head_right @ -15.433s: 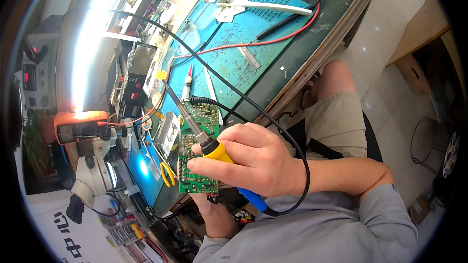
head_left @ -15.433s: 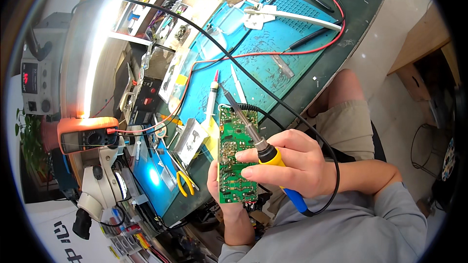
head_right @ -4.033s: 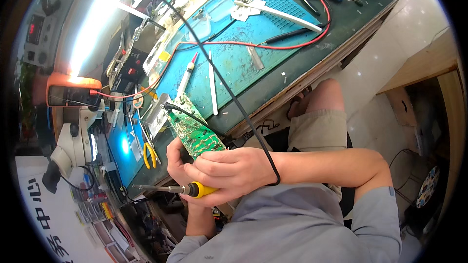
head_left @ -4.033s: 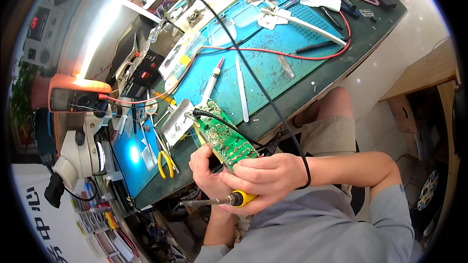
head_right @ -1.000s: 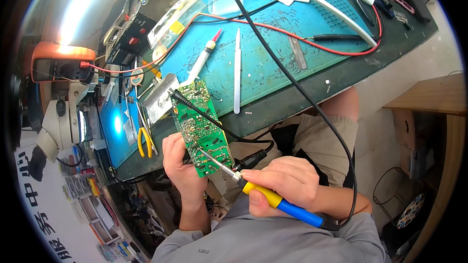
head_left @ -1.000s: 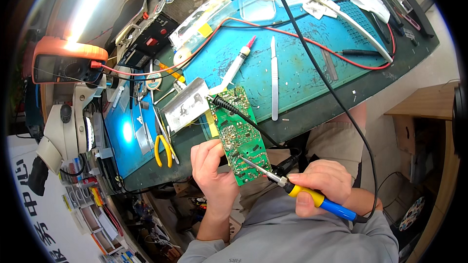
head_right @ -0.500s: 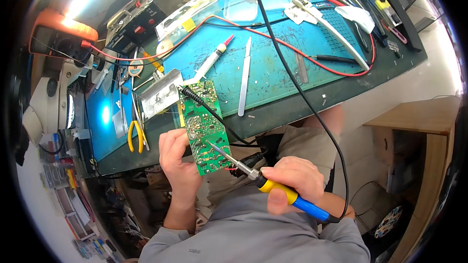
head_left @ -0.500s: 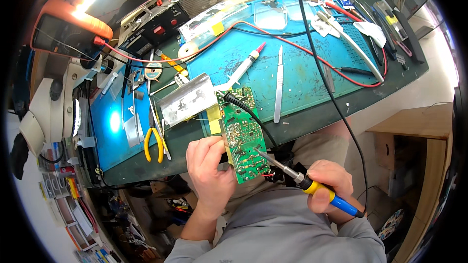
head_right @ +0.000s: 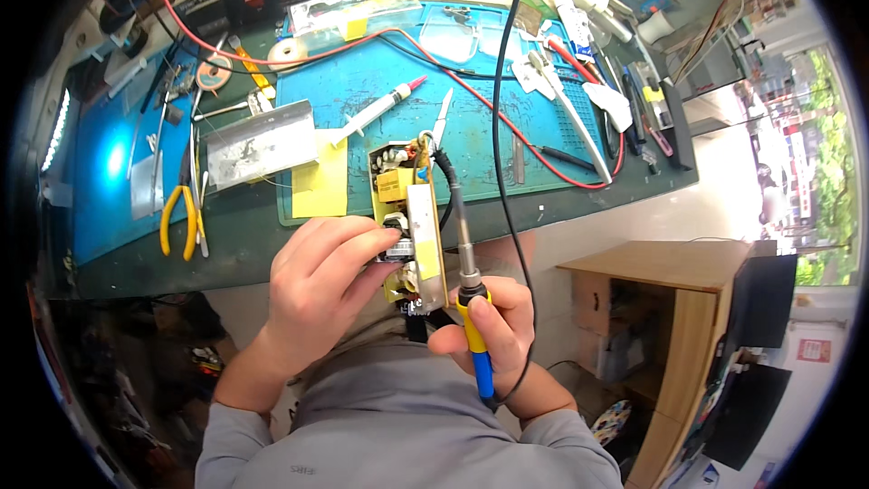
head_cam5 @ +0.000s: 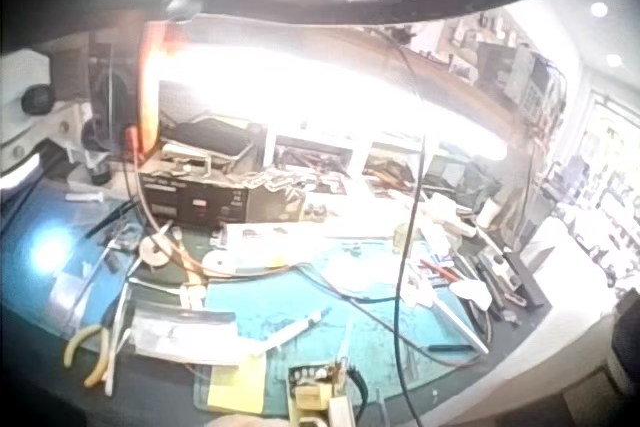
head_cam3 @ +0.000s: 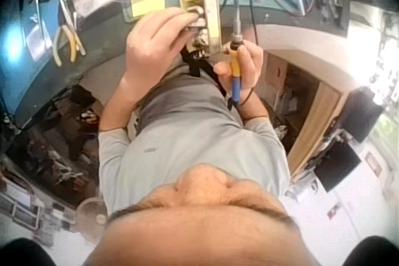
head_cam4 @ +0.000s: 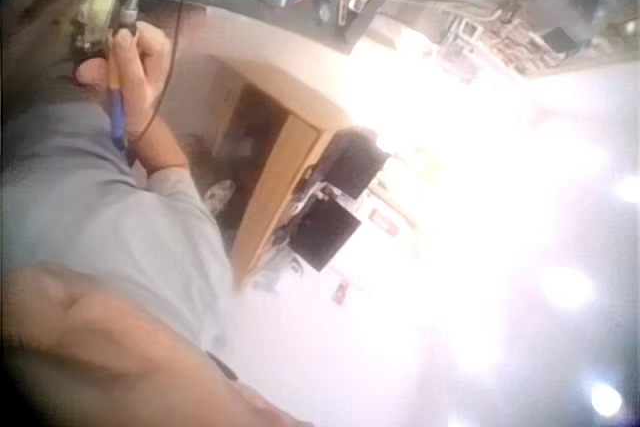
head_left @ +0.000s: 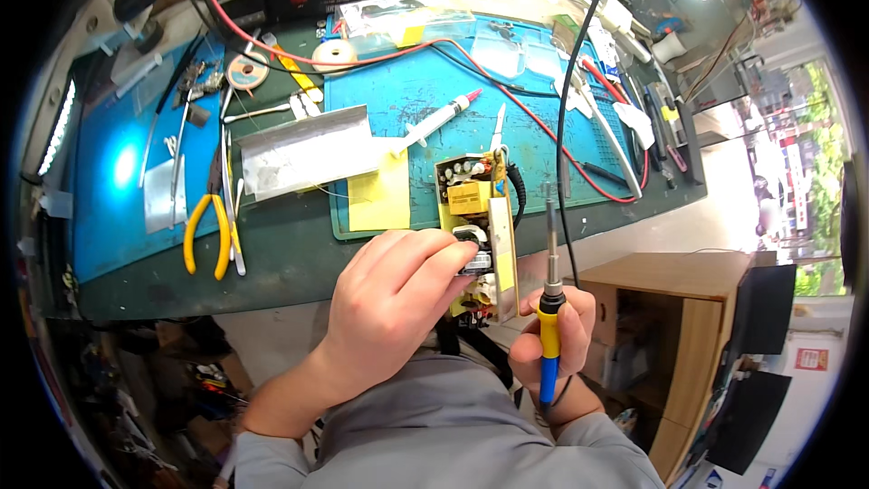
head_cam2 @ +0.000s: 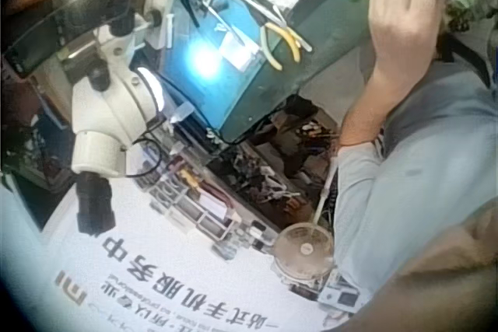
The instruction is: The person uses a soldering iron to work on a small green circuit board, applying heat to various points on the board. They flip the board over to access different sides and use a desoldering pump to remove solder. The person also uses a small metal tool to scrape or clean a component.
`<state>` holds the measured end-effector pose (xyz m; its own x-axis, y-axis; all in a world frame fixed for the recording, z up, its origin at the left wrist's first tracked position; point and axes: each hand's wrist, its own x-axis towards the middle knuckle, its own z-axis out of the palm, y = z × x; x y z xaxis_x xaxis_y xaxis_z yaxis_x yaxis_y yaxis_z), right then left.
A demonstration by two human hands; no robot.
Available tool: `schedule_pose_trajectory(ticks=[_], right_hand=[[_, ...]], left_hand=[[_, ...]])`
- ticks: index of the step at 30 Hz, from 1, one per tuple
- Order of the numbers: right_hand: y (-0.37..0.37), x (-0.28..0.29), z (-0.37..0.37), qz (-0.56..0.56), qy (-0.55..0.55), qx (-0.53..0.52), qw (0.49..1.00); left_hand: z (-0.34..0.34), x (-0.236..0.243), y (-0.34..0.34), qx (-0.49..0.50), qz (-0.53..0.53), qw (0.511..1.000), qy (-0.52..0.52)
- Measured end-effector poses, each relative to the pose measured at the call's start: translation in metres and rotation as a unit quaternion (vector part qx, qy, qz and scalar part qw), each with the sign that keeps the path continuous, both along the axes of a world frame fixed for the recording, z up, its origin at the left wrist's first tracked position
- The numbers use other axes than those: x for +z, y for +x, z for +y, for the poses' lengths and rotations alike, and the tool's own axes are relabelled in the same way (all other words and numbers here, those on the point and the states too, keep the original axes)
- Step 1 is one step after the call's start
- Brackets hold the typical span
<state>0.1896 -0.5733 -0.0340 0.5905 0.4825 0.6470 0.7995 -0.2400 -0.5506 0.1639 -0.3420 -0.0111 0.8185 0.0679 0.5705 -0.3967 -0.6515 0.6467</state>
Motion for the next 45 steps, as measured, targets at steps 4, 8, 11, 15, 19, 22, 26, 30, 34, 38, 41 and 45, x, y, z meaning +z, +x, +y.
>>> schedule_pose_trajectory(ticks=[4,8,11,15,19,22,26,30,34,38,41,45], right_hand=[[0.004,-0.011,0.008,-0.068,0.04,-0.042,0.996],[0.004,-0.015,0.007,-0.091,0.001,-0.076,0.993],[0.002,-0.02,0.01,-0.095,0.036,-0.094,0.99],[0.001,-0.032,0.008,-0.117,0.05,-0.076,0.989],[-0.001,-0.03,0.01,-0.104,0.042,-0.076,0.991],[0.0,-0.025,0.011,-0.1,0.045,-0.056,0.992],[-0.002,-0.019,0.018,-0.096,0.039,-0.046,0.994],[-0.01,-0.013,0.028,-0.065,0.053,0.032,0.996],[-0.011,-0.013,0.037,-0.046,0.1,0.122,0.986],[-0.011,-0.005,0.039,-0.034,0.129,0.102,0.986],[-0.008,0.006,0.021,0.039,0.113,0.138,0.983],[-0.012,0.0,0.019,0.074,0.165,0.07,0.981]], left_hand=[[-0.004,0.0,0.006,-0.026,-0.012,0.999,-0.029],[-0.006,-0.006,0.008,-0.031,-0.024,0.998,-0.045],[-0.009,-0.011,0.006,-0.04,-0.047,0.997,-0.054],[-0.009,-0.018,0.002,-0.044,-0.07,0.995,-0.061],[-0.008,-0.021,0.001,-0.049,-0.067,0.994,-0.072],[-0.009,-0.023,0.001,-0.029,-0.059,0.995,-0.074],[-0.006,-0.016,-0.005,0.001,-0.034,0.998,-0.049],[-0.003,-0.01,-0.019,0.042,0.021,0.999,-0.009],[0.001,-0.005,-0.026,0.101,0.018,0.992,0.074],[0.006,-0.008,-0.03,0.122,0.047,0.985,0.112],[0.013,-0.016,-0.041,0.162,0.059,0.98,0.101],[0.009,-0.011,-0.039,0.185,0.072,0.975,0.102]])
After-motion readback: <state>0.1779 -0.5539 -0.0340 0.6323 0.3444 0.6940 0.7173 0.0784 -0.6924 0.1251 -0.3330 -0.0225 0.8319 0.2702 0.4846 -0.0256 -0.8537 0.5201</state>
